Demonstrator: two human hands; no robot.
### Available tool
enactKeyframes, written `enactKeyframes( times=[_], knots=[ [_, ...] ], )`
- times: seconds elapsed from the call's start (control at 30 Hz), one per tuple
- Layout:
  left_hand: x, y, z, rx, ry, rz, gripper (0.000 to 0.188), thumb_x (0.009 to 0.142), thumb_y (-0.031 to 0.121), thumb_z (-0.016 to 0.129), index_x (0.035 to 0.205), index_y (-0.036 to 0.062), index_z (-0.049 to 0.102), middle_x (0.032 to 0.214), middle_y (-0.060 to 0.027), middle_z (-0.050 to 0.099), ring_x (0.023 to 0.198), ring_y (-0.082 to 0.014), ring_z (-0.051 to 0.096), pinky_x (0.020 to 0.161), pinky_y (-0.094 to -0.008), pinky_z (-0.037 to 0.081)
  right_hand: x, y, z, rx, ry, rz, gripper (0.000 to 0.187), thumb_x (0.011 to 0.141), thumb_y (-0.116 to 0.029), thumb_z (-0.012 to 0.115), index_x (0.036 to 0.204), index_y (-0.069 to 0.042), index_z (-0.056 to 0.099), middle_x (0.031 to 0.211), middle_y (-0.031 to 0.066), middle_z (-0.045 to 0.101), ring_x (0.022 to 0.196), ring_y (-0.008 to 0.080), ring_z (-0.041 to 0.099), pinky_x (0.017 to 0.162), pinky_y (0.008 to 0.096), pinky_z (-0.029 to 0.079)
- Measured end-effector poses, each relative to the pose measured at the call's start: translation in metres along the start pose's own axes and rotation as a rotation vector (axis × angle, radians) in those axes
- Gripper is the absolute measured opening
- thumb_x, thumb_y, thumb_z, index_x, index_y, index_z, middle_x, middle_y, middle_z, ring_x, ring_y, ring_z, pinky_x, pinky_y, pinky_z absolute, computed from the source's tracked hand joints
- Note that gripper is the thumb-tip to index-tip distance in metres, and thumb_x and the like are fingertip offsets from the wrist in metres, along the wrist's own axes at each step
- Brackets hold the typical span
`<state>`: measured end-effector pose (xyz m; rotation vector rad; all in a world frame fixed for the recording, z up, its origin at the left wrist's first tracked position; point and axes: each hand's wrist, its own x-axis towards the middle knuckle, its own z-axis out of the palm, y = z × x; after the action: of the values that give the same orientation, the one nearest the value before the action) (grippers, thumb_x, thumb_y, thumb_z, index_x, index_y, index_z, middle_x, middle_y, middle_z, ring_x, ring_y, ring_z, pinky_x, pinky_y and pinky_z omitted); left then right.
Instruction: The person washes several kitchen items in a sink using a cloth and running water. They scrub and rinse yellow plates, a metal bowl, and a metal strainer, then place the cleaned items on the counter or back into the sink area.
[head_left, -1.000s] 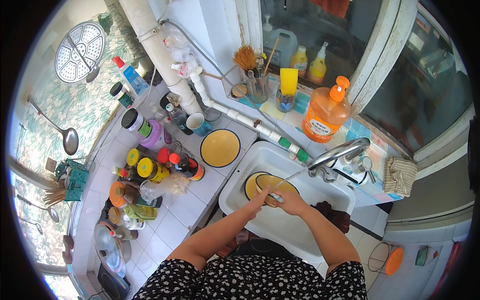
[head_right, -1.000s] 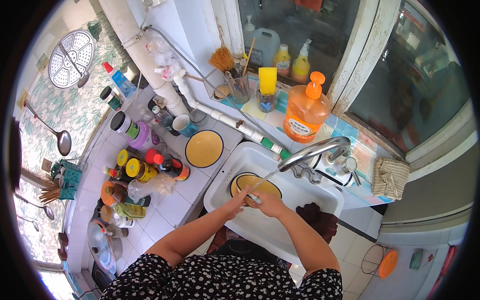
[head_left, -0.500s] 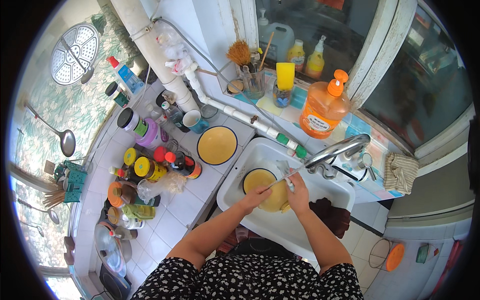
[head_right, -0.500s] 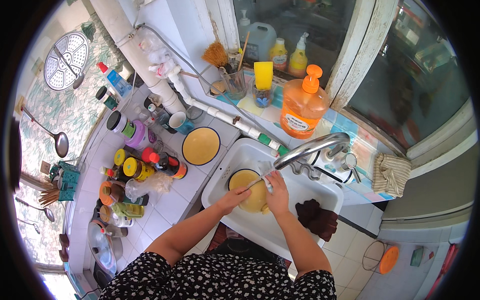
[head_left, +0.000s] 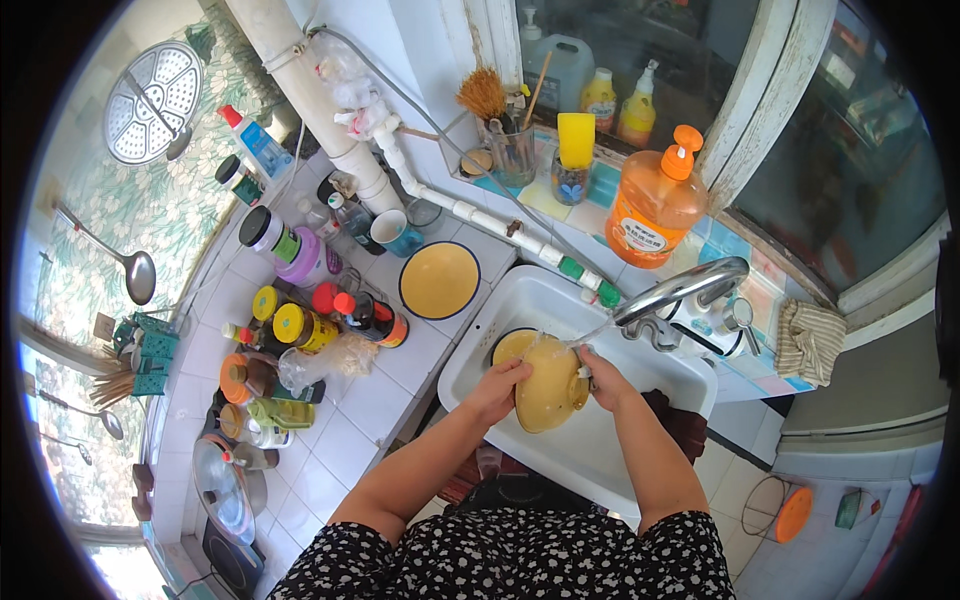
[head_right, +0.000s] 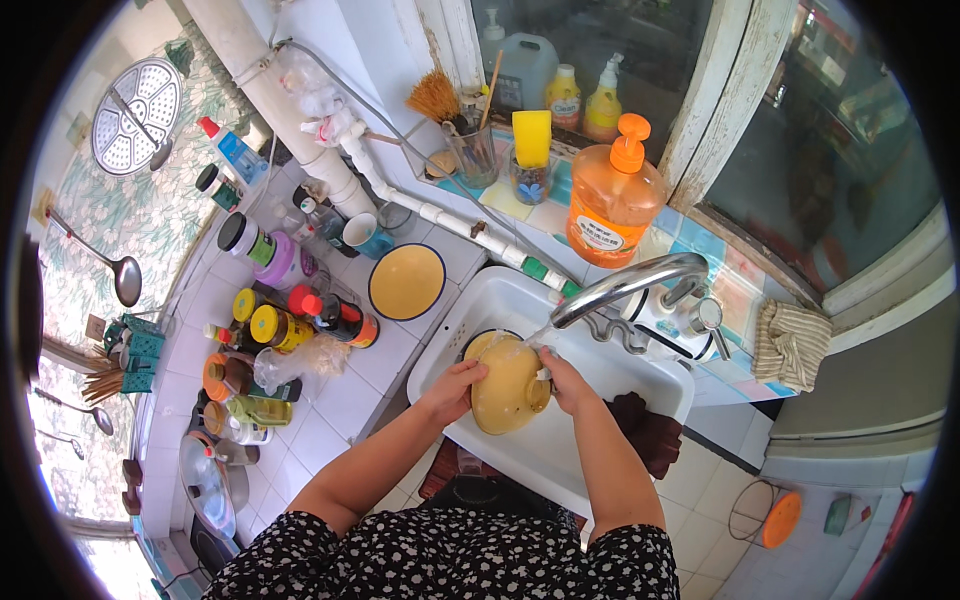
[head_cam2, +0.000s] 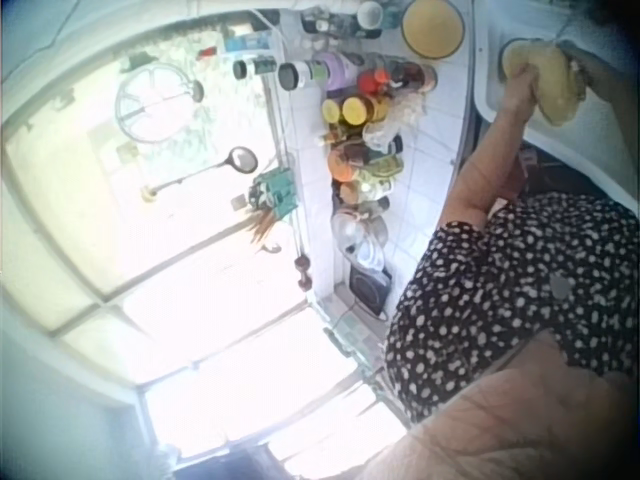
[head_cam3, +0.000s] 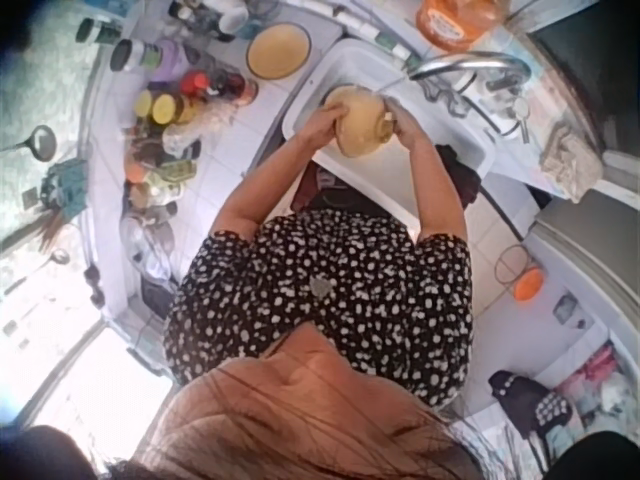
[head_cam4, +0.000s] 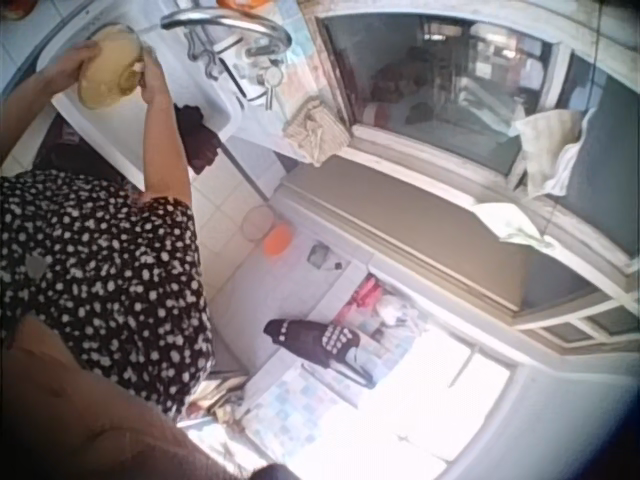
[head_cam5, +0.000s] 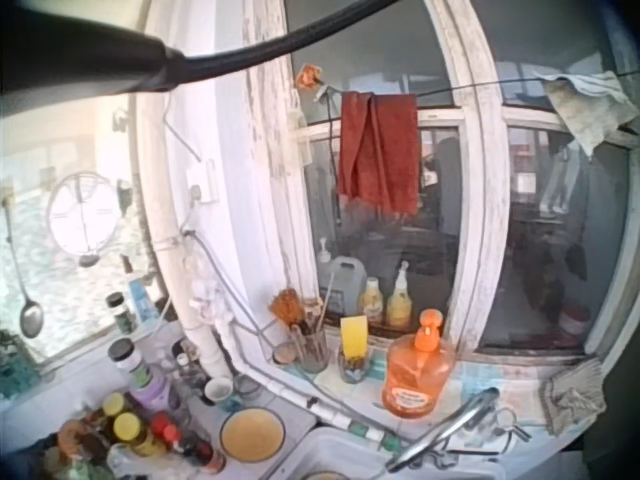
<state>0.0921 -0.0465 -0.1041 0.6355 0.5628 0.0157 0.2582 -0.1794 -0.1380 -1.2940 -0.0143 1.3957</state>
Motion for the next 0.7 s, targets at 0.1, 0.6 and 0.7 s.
enactKeyframes(
  times=[0.1,0.6,0.7],
  knots=[
    [0.006,-0.018,0.003,-0.028,0.089,0.096,0.036,0.091,0.016,0.048,0.123,0.0,0.045,0.109,-0.0071,0.057,0.099,-0.0169,0.056,0.086,-0.0297,0.046,0.006,0.045,-0.011,0.463,0.013,-0.021,0.046,0.096,-0.041,0.033,0.129,-0.01,0.04,0.127,0.0088,0.047,0.118,0.0246,0.044,0.1,0.0406,0.034],
    [0.019,-0.061,0.03,1.723,0.057,0.372,0.03,0.083,0.011,0.045,0.113,0.004,0.048,0.09,-0.0201,0.061,0.08,-0.0378,0.059,0.068,-0.0454,0.046,-0.025,0.062,0.034,0.691,-0.058,-0.09,0.063,0.087,-0.055,0.044,0.127,-0.007,0.039,0.124,0.0078,0.048,0.112,0.0251,0.047,0.096,0.0403,0.037],
    [0.015,-0.065,0.031,1.912,-0.019,0.297,0.029,0.082,0.01,0.046,0.11,0.0042,0.049,0.095,-0.0163,0.062,0.083,-0.0348,0.06,0.069,-0.045,0.047,-0.026,0.059,0.031,0.537,0.169,-0.027,0.052,0.088,-0.045,0.05,0.119,-0.004,0.044,0.117,0.0107,0.051,0.103,0.0248,0.052,0.086,0.0399,0.044]
  ],
)
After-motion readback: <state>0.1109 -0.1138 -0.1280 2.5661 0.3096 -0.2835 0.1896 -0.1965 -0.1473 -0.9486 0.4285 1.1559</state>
